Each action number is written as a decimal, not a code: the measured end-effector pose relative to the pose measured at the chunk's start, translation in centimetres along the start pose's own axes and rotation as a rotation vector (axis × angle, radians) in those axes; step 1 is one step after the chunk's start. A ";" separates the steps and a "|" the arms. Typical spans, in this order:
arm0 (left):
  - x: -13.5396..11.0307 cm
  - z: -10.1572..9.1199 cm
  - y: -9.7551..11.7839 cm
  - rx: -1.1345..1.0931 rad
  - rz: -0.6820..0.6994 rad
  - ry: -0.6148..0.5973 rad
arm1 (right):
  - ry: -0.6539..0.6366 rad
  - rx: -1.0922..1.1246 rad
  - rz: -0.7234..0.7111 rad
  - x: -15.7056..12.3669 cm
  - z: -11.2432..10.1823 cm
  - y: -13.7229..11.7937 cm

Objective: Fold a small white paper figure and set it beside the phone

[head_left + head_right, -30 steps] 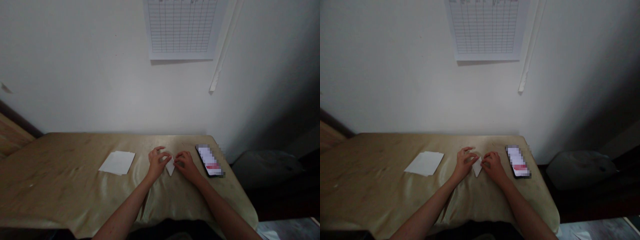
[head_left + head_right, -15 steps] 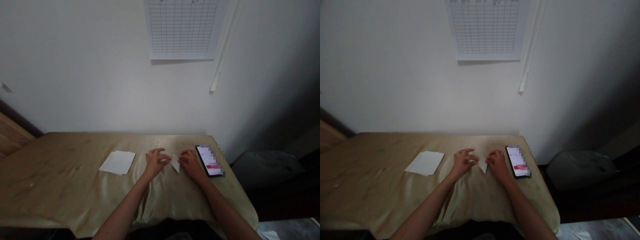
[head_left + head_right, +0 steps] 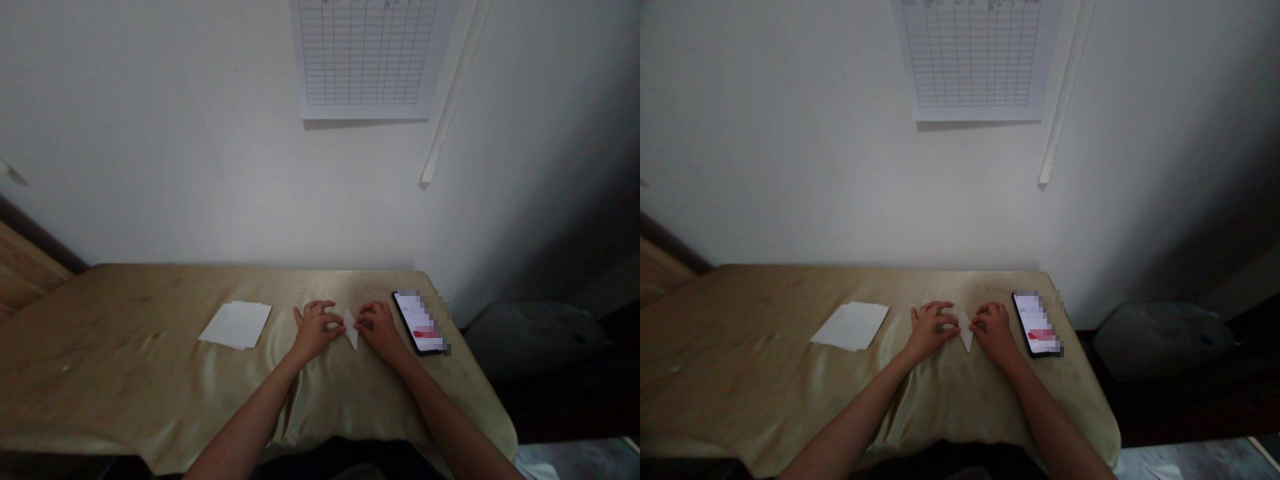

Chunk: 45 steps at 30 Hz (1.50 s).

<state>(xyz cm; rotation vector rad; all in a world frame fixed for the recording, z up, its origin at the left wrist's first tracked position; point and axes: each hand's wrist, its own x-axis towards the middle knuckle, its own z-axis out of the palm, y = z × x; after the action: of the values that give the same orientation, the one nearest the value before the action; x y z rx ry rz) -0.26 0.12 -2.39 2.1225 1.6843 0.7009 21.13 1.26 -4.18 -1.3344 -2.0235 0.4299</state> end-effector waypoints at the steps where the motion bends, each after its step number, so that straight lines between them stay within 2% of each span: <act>1: 0.0 0.0 0.1 -0.002 -0.002 0.003 | -0.005 -0.002 0.000 0.0 0.0 0.0; 16: 0.0 0.8 0.9 -0.029 -0.024 0.061 | -0.035 -0.030 -0.003 -0.1 0.2 -0.1; 26: 0.2 1.2 0.6 -0.027 -0.045 0.074 | -0.026 -0.082 -0.002 -0.3 -0.2 -1.3; 45: 0.1 0.6 1.4 0.014 -0.073 0.047 | -0.054 -0.078 0.023 -0.2 -0.2 -1.4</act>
<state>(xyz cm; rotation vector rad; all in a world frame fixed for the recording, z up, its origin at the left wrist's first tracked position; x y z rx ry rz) 1.23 -0.08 -2.04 2.0574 1.7862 0.7248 20.39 0.51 -3.29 -1.4085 -2.0898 0.4044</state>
